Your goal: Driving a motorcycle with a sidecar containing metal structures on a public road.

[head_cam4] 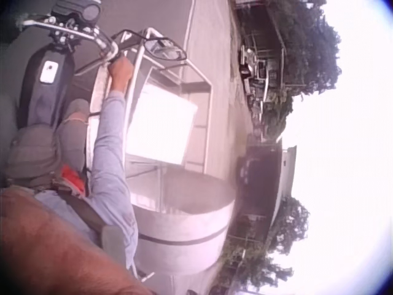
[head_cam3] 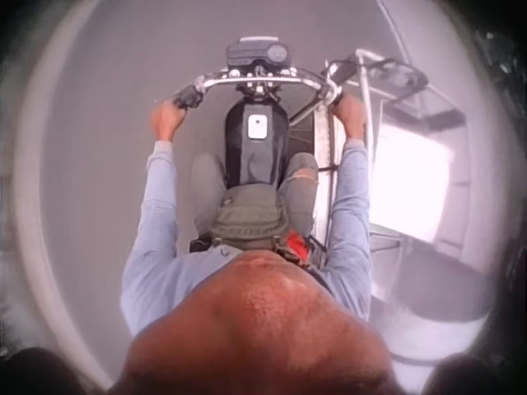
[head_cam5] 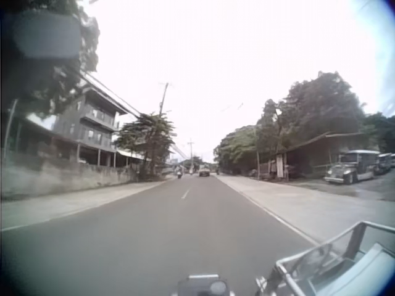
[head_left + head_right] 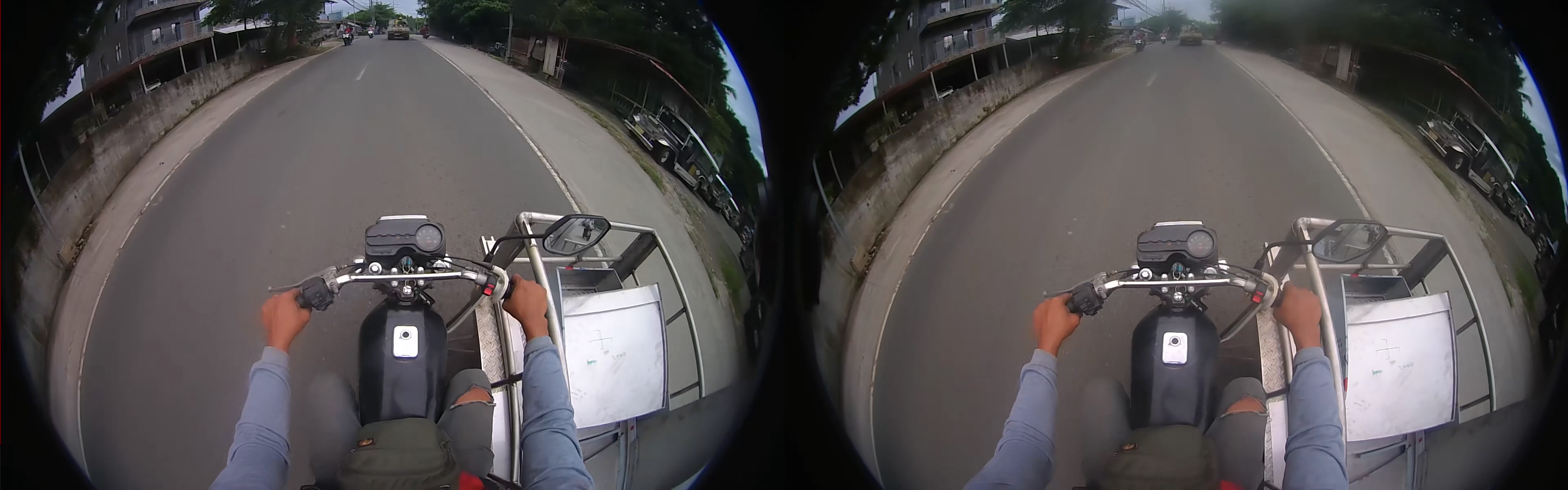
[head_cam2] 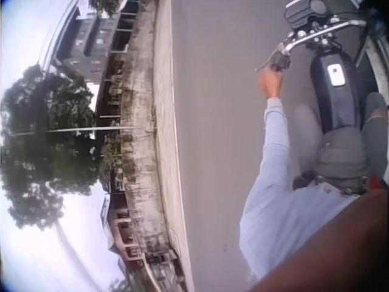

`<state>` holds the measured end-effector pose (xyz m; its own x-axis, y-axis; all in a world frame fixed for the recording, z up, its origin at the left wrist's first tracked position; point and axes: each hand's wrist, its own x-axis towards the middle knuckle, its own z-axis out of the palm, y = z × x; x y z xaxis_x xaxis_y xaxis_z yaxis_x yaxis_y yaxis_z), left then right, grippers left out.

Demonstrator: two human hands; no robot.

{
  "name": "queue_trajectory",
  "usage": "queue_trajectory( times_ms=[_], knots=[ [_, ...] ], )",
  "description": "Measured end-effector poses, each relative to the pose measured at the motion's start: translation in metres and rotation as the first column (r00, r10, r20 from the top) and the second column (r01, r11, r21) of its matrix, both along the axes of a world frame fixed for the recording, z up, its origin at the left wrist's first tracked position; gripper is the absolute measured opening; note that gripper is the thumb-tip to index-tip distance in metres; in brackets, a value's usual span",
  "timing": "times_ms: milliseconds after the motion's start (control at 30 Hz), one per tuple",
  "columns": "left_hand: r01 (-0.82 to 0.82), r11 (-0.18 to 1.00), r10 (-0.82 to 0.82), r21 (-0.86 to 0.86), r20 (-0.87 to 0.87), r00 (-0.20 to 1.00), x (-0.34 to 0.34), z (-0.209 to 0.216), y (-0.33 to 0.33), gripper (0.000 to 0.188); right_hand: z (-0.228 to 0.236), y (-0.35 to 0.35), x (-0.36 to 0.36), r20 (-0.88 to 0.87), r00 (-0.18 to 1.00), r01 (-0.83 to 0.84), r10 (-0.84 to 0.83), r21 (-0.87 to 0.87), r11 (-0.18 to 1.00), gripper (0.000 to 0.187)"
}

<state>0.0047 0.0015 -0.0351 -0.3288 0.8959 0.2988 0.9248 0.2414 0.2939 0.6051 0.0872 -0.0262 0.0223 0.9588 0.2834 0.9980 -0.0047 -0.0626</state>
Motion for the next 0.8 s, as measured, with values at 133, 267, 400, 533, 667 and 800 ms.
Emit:
queue_trajectory(
  times_ms=[133, 267, 400, 533, 667, 800],
  knots=[
    [0.027, 0.999, -0.027, 0.025, 0.000, 1.000, -0.004, 0.002, 0.000, 0.048, 0.003, 0.005, -0.002, 0.038, 0.999, -0.006, 0.005, 0.009, 1.000, 0.027],
    [0.006, 0.998, -0.003, -0.070, 0.046, 0.999, 0.004, 0.011, 0.003, 0.054, -0.003, 0.008, 0.003, 0.025, 1.000, 0.012, -0.012, -0.001, 1.000, 0.026],
    [-0.008, 0.997, 0.011, -0.076, 0.037, 0.999, 0.000, 0.009, 0.002, 0.048, -0.001, 0.005, 0.003, 0.013, 1.000, 0.000, 0.000, 0.008, 1.000, 0.027],
    [-0.026, 0.997, 0.025, -0.076, -0.014, 1.000, 0.003, 0.012, -0.002, 0.045, 0.019, -0.002, -0.009, -0.027, 0.999, 0.022, -0.024, -0.075, 0.997, 0.028],
    [-0.018, 0.999, 0.017, -0.045, -0.023, 1.000, 0.005, 0.005, 0.002, 0.044, 0.018, 0.001, -0.005, -0.023, 0.999, 0.036, -0.038, -0.084, 0.996, 0.031],
    [-0.004, 1.000, 0.004, -0.030, -0.010, 1.000, -0.003, 0.000, 0.003, 0.043, 0.025, -0.003, -0.011, -0.039, 0.999, 0.011, -0.015, -0.082, 0.997, 0.032]
  ],
)
